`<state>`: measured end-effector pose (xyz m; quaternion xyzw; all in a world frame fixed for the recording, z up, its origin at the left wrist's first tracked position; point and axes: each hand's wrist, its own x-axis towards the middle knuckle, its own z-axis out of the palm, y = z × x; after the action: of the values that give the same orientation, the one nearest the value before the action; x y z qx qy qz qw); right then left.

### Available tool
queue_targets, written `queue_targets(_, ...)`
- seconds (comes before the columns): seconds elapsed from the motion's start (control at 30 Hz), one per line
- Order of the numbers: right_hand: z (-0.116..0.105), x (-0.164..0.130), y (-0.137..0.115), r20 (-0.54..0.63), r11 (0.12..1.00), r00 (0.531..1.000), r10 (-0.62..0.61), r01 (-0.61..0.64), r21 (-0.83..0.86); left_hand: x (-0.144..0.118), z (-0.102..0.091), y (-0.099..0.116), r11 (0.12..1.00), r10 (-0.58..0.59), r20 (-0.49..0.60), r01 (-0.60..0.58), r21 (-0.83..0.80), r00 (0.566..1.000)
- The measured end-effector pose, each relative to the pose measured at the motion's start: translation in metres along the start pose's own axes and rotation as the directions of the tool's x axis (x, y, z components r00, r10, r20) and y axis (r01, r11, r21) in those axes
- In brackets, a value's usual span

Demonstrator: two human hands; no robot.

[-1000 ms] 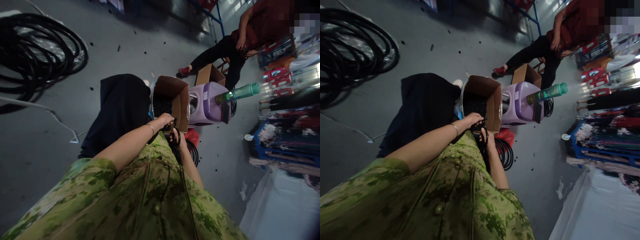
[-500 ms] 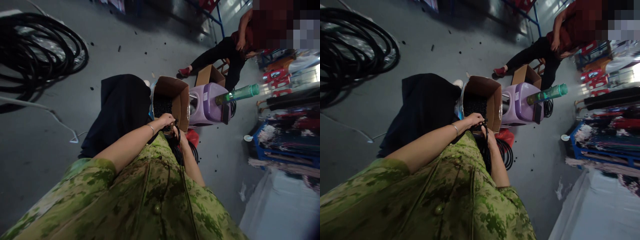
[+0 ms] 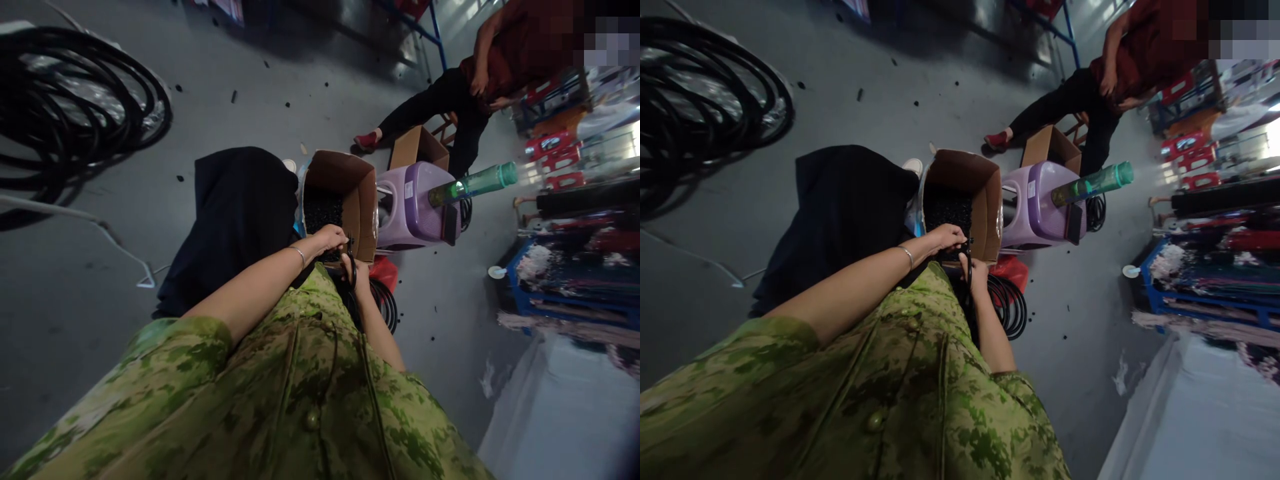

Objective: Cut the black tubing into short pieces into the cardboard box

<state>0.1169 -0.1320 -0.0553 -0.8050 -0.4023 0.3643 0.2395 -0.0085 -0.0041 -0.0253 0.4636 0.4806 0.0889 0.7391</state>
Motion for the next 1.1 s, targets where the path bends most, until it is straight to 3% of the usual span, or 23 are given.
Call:
queue_targets(0.57, 0.017, -0.013, 0.009, -0.093, 1.000, 0.995, -0.025, 0.024, -0.019, 0.007, 0.003, -0.004, 0.995, -0.080, -0.047, 0.078, -0.059, 0.996)
queue_targets(0.73, 0.012, -0.011, 0.006, -0.053, 1.000, 0.999, -0.011, 0.010, -0.012, 0.004, 0.003, -0.002, 0.994, -0.077, -0.062, 0.072, -0.080, 0.995)
queue_targets(0.93, -0.005, -0.002, -0.003, 0.087, 0.995, 0.996, 0.021, -0.029, 0.096, -0.002, 0.003, 0.003, 0.998, -0.023, 0.022, 0.024, -0.054, 0.999)
queue_targets(1.1, -0.006, -0.001, -0.006, 0.051, 0.999, 0.999, 0.014, -0.016, 0.036, -0.001, 0.003, 0.002, 0.998, -0.032, 0.003, 0.032, -0.046, 0.999)
